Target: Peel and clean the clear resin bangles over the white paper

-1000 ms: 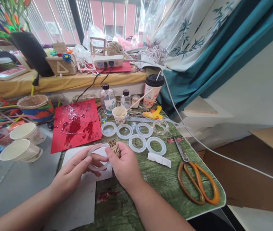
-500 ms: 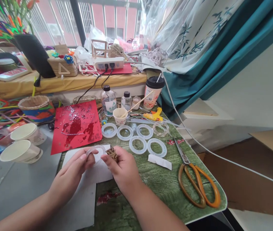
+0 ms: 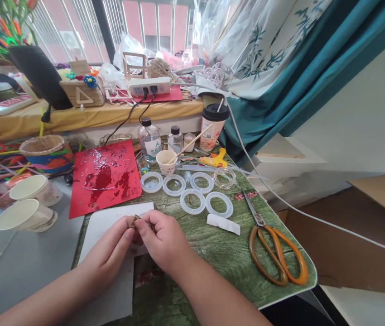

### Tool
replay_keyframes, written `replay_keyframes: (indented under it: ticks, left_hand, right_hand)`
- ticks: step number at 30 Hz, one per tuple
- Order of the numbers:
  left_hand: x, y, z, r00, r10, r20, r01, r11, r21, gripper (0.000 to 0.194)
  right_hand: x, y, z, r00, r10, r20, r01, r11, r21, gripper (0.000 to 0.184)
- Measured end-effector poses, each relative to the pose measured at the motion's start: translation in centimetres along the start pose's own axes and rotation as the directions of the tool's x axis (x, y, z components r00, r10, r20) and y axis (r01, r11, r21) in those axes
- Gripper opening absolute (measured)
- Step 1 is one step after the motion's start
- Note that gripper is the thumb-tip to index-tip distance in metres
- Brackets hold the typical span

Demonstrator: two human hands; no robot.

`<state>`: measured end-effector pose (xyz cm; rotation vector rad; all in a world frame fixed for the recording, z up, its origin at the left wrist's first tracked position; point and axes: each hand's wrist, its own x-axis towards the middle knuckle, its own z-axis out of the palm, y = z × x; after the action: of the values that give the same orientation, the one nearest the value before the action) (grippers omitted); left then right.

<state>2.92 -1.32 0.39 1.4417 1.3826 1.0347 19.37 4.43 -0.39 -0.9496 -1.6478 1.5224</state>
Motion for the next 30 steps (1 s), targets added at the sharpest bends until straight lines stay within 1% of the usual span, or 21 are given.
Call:
replay_keyframes:
  ticks: [2, 3, 6, 7, 10, 11, 14, 16, 18, 20, 22, 24, 26, 27, 28, 29, 30]
  left_hand:
    - [-0.1, 0.1, 0.1, 1.000, 0.016, 0.006, -0.016, 1.000, 0.019, 0.031]
    - [-0.1, 0.1, 0.2, 1.000, 0.019, 0.004, -0.019, 0.999, 0.031, 0.030]
    - [0.0, 0.3, 0.1, 0.999, 0.034, 0.005, -0.034, 0.995, 0.096, 0.027]
    - [0.0, 0.3, 0.1, 0.999, 0.038, 0.012, -0.039, 0.992, 0.118, 0.027]
    - [-0.1, 0.2, 0.0, 0.998, 0.043, 0.050, -0.050, 0.987, 0.152, 0.027]
    - [-0.1, 0.2, 0.0, 0.997, 0.046, 0.060, -0.055, 0.986, 0.156, 0.027]
    - [-0.3, 0.1, 0.0, 0.995, 0.051, 0.080, -0.063, 0.986, 0.152, 0.027]
    - [-0.3, 0.3, 0.0, 0.996, 0.040, 0.084, -0.051, 0.990, 0.132, 0.025]
    - [-0.2, 0.6, 0.0, 0.995, 0.026, 0.099, -0.032, 0.998, 0.062, 0.025]
    - [0.0, 0.9, 0.1, 0.994, 0.002, 0.110, 0.003, 0.999, -0.043, 0.026]
    - [0.3, 0.8, 0.0, 0.994, -0.057, 0.088, 0.070, 0.985, -0.157, 0.029]
    - [0.6, 0.4, -0.2, 0.990, -0.140, 0.012, 0.138, 0.950, -0.281, 0.030]
    - [0.8, -0.1, -0.5, 0.977, -0.195, -0.084, 0.147, 0.907, -0.394, 0.029]
    - [0.8, -0.4, -0.7, 0.971, -0.199, -0.131, 0.127, 0.897, -0.424, 0.029]
    - [0.8, -0.6, -0.8, 0.967, -0.189, -0.171, 0.098, 0.895, -0.435, 0.028]
    - [0.7, -0.8, -1.0, 0.965, -0.169, -0.201, 0.067, 0.899, -0.433, 0.028]
    - [0.6, -0.8, -1.0, 0.965, -0.144, -0.219, 0.038, 0.903, -0.428, 0.029]
  right_hand:
    - [0.0, 0.1, 0.1, 0.996, 0.010, -0.093, -0.011, 1.000, -0.010, 0.039]
    - [0.0, 0.1, 0.1, 0.993, 0.015, -0.116, -0.016, 1.000, 0.001, 0.040]
    - [0.0, 0.2, 0.2, 0.998, -0.012, -0.059, 0.014, 0.999, 0.032, 0.041]
    - [0.0, 0.2, 0.2, 0.998, -0.010, -0.058, 0.013, 0.999, 0.043, 0.042]
    - [0.1, 0.3, 0.2, 0.988, 0.071, -0.137, -0.054, 0.991, 0.119, 0.049]
    - [0.2, 0.3, 0.2, 0.986, 0.107, -0.125, -0.086, 0.982, 0.166, 0.052]
    - [0.4, 0.2, -0.1, 0.985, 0.169, 0.021, -0.167, 0.938, 0.305, 0.059]
    - [0.4, 0.2, -0.3, 0.978, 0.188, 0.094, -0.210, 0.908, 0.362, 0.060]
    - [0.4, 0.3, -0.4, 0.974, 0.186, 0.130, -0.222, 0.899, 0.378, 0.057]
    - [0.4, 0.4, -0.4, 0.976, 0.168, 0.137, -0.210, 0.894, 0.396, 0.050]
    - [0.5, 0.6, -0.3, 0.984, 0.149, 0.097, -0.177, 0.865, 0.469, 0.040]
    - [0.7, 0.8, -0.3, 0.992, 0.118, 0.040, -0.119, 0.818, 0.563, 0.030]
    - [0.9, 0.9, -0.5, 0.999, 0.040, -0.021, -0.020, 0.808, 0.589, 0.021]
    - [1.0, 0.9, -0.7, 0.998, -0.024, -0.054, 0.050, 0.832, 0.553, 0.016]
    - [1.0, 0.9, -0.9, 0.990, -0.103, -0.092, 0.134, 0.871, 0.472, 0.011]
    - [1.0, 0.9, -1.2, 0.973, -0.195, -0.126, 0.228, 0.908, 0.351, 0.009]
    - [0.9, 0.8, -1.4, 0.944, -0.297, -0.146, 0.323, 0.925, 0.202, 0.014]
